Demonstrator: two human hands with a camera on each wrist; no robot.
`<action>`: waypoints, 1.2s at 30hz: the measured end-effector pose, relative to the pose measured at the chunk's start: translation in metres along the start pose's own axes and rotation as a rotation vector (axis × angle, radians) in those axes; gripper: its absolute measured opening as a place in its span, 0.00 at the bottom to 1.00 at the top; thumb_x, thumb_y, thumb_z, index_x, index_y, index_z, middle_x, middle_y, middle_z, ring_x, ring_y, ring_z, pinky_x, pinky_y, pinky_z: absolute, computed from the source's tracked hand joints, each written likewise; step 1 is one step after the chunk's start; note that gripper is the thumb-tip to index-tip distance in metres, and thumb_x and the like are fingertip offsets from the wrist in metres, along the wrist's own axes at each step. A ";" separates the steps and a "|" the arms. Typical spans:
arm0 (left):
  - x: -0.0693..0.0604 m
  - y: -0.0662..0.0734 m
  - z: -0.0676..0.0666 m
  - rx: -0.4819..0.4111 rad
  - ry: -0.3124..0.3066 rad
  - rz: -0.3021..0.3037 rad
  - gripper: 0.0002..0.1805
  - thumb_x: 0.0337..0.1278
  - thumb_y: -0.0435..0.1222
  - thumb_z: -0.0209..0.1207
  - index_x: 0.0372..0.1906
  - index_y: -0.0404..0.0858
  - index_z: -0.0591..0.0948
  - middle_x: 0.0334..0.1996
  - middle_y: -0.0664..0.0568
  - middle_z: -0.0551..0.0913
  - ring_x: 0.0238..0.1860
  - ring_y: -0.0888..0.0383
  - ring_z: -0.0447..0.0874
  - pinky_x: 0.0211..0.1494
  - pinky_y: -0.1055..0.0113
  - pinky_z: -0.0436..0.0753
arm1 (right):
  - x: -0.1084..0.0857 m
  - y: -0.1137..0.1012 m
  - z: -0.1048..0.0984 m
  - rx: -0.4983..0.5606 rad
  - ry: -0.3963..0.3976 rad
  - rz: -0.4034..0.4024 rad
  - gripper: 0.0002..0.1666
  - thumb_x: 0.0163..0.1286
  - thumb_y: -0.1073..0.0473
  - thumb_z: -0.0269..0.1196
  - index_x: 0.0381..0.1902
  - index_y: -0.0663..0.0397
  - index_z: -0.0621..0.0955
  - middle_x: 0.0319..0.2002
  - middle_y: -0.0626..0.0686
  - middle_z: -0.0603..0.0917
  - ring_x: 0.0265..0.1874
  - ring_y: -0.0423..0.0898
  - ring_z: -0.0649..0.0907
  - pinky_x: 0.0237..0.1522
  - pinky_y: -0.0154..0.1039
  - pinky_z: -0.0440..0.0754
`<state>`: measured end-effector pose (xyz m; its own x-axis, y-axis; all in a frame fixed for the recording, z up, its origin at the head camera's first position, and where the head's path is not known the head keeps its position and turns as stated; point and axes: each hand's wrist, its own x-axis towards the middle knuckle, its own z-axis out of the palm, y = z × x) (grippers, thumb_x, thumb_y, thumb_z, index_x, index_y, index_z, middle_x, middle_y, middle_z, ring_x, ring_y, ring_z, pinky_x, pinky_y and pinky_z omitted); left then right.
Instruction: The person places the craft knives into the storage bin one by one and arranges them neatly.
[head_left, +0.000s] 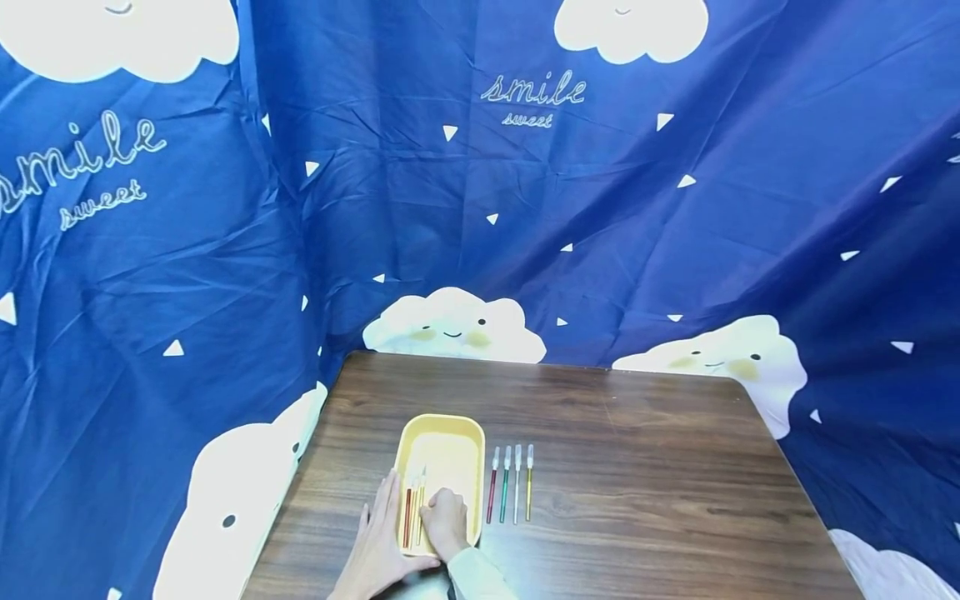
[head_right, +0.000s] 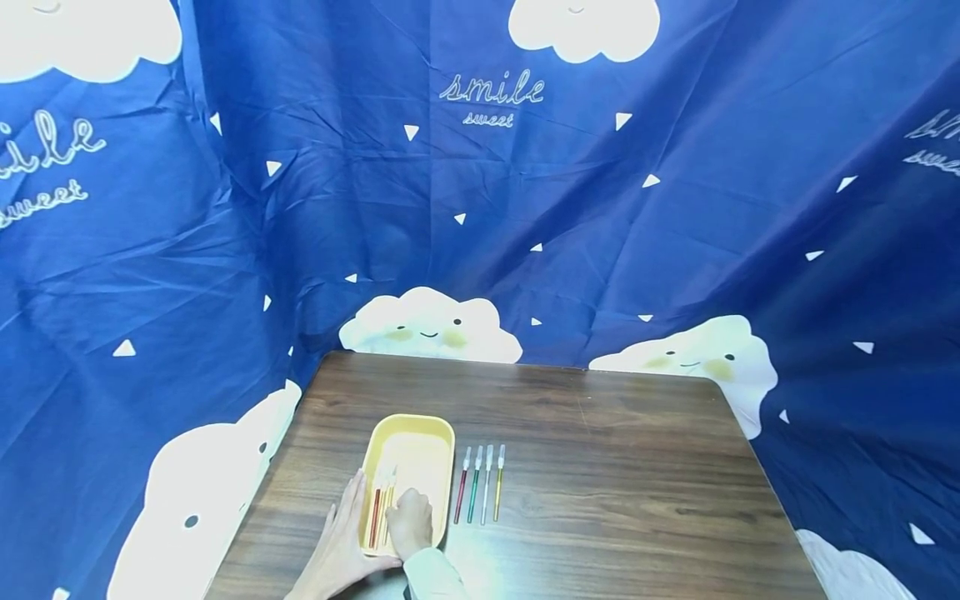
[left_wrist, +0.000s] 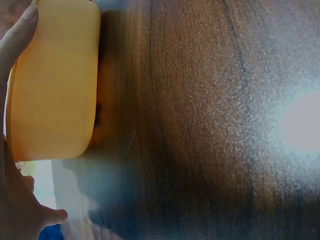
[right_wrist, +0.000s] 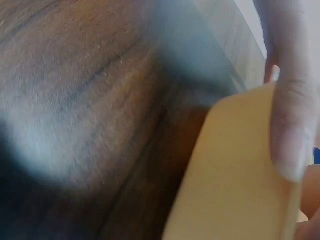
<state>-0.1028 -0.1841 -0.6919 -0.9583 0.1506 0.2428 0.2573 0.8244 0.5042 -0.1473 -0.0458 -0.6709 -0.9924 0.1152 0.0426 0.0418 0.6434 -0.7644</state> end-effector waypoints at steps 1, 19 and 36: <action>0.000 0.000 0.000 0.005 0.000 -0.001 0.84 0.29 0.78 0.72 0.84 0.30 0.51 0.81 0.31 0.55 0.77 0.28 0.60 0.66 0.20 0.65 | 0.001 0.000 -0.002 0.002 -0.001 0.005 0.12 0.52 0.69 0.77 0.23 0.56 0.82 0.22 0.50 0.84 0.22 0.48 0.82 0.27 0.42 0.82; 0.000 0.002 -0.001 -0.030 -0.016 -0.012 0.83 0.28 0.72 0.78 0.84 0.31 0.49 0.83 0.35 0.52 0.79 0.31 0.57 0.68 0.20 0.61 | 0.018 -0.011 -0.065 0.201 0.002 -0.071 0.06 0.58 0.73 0.69 0.28 0.60 0.83 0.21 0.48 0.85 0.16 0.37 0.80 0.21 0.32 0.81; 0.002 0.002 -0.004 -0.038 -0.095 -0.077 0.85 0.29 0.77 0.74 0.85 0.33 0.45 0.84 0.34 0.49 0.81 0.32 0.53 0.71 0.21 0.59 | 0.029 0.018 -0.118 0.246 0.029 -0.058 0.01 0.62 0.70 0.67 0.33 0.65 0.84 0.23 0.51 0.87 0.16 0.51 0.87 0.20 0.31 0.83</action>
<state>-0.1038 -0.1842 -0.6867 -0.9825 0.1401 0.1229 0.1849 0.8147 0.5497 -0.1621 0.0583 -0.6075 -0.9884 0.1075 0.1074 -0.0485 0.4462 -0.8936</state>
